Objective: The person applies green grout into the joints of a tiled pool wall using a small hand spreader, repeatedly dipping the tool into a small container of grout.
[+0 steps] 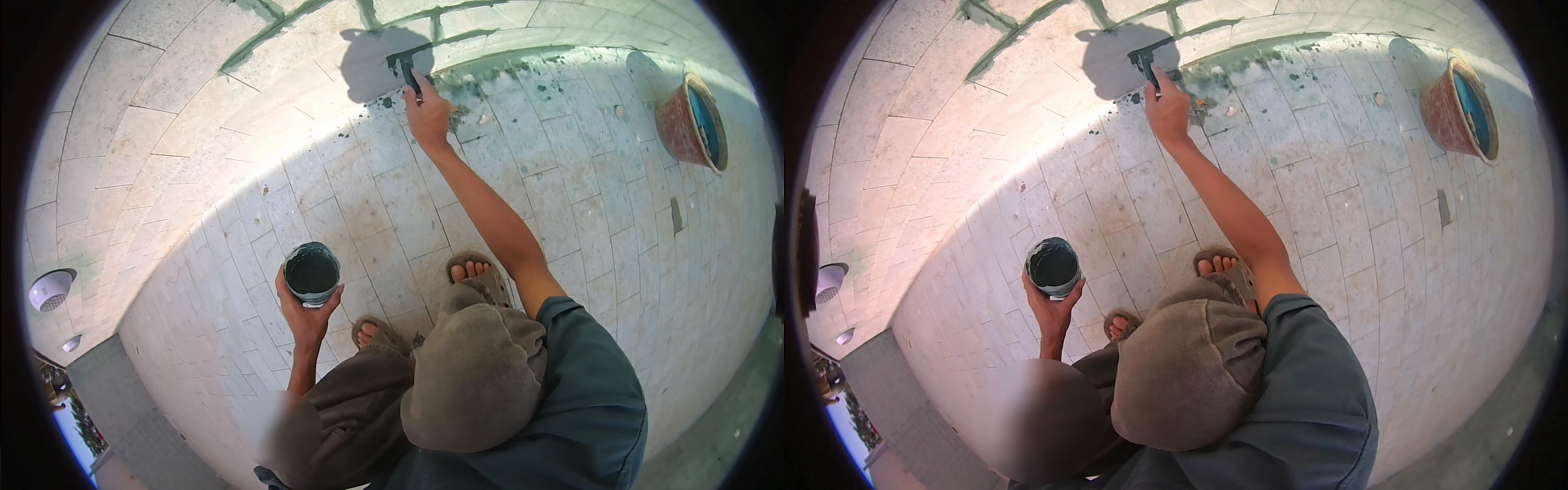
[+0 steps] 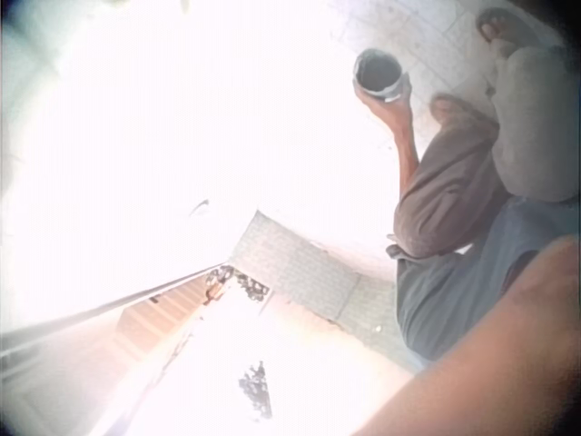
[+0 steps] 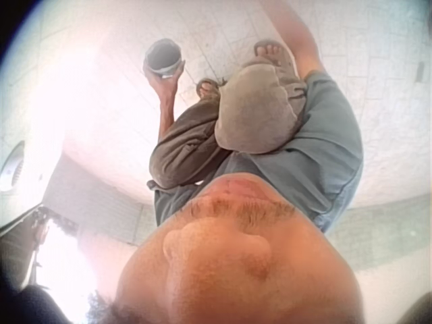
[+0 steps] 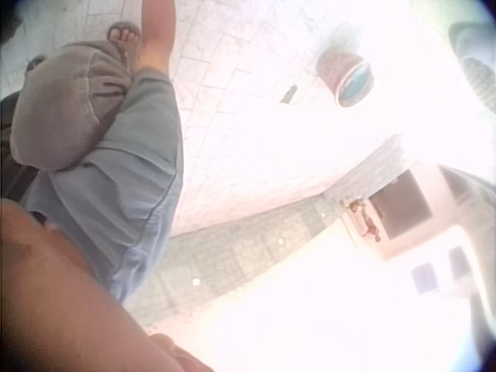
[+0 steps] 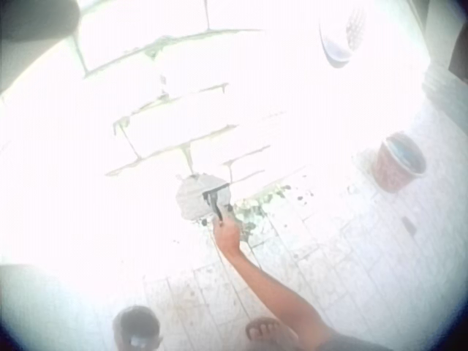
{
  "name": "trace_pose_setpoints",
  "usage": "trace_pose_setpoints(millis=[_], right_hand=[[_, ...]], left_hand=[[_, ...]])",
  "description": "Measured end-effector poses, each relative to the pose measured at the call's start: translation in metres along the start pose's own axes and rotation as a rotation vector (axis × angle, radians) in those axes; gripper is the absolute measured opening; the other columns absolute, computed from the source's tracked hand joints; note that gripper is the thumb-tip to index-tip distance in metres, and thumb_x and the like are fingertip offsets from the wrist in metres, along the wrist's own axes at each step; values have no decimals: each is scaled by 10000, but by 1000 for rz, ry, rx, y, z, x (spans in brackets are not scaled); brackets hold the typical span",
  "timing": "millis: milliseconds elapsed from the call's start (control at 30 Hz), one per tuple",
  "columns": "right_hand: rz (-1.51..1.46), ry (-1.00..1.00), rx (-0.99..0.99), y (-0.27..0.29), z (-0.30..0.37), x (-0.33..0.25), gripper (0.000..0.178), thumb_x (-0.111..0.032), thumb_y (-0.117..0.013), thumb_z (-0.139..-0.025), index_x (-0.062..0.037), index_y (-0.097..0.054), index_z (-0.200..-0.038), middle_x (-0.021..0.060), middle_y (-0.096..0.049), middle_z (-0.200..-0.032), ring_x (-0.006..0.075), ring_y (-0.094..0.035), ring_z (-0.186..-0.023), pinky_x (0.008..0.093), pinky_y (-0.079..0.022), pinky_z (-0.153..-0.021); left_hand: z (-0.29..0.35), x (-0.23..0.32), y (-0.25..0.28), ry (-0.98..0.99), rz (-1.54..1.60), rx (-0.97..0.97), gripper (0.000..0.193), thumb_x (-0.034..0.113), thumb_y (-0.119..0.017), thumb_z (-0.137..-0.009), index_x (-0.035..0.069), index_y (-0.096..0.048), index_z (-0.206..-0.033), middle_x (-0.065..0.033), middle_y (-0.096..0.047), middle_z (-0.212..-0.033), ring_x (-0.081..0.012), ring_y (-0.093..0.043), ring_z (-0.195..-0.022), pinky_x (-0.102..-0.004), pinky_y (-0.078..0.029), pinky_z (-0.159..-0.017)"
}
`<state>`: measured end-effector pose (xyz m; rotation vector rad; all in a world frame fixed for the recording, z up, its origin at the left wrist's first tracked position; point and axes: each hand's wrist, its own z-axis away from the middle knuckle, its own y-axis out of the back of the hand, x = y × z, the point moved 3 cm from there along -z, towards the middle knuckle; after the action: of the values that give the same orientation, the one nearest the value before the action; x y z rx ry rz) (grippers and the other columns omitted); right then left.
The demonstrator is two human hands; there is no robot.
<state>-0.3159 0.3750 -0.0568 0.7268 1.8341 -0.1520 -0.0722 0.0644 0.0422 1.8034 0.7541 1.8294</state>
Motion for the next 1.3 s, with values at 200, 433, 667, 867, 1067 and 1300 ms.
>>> trace_pose_setpoints(millis=[200,433,667,867,1067,1300], right_hand=[[433,283,-142,-11,-7,38,388,-121,-571,-887,-51,-607,-1267,202,-670,-1067,379,-675,-805,445,-562,-708],[403,97,-230,-11,6,45,379,-108,-525,-893,-43,-610,-1256,247,-643,-1067,426,-654,-858,480,-545,-771],[341,193,-259,0,-18,42,318,-69,-542,-868,9,-649,-1156,289,-639,-998,447,-640,-875,491,-536,-778],[317,223,-312,-1,-44,34,276,-41,-542,-863,15,-649,-1111,280,-648,-947,452,-635,-872,494,-529,-791],[270,259,-205,-5,-51,23,240,-64,-551,-885,8,-615,-1104,265,-645,-900,453,-629,-854,506,-523,-766],[170,351,44,0,-49,4,240,-42,-576,-881,1,-630,-1111,232,-662,-956,419,-640,-844,465,-538,-746]], left_hand=[[-6,5,-5,-14,15,-12,964,192,-914,-630,-23,-357,-1386,-168,-530,-1253,-278,-549,-1156,-397,-440,-989],[-1,-2,0,9,12,0,969,191,-916,-631,-25,-351,-1388,-173,-524,-1257,-281,-536,-1173,-406,-427,-1003],[-1,0,-1,12,43,-10,965,185,-914,-638,-23,-347,-1391,-173,-524,-1254,-282,-541,-1165,-405,-435,-994],[0,0,-1,10,38,-21,957,179,-911,-642,-21,-348,-1389,-172,-526,-1250,-276,-548,-1156,-402,-446,-984],[0,2,-1,36,68,-36,954,177,-911,-643,-24,-346,-1385,-168,-536,-1239,-270,-553,-1153,-396,-448,-984],[0,-1,0,29,59,-18,941,163,-912,-637,-25,-358,-1374,-164,-545,-1233,-262,-561,-1139,-386,-445,-984]])
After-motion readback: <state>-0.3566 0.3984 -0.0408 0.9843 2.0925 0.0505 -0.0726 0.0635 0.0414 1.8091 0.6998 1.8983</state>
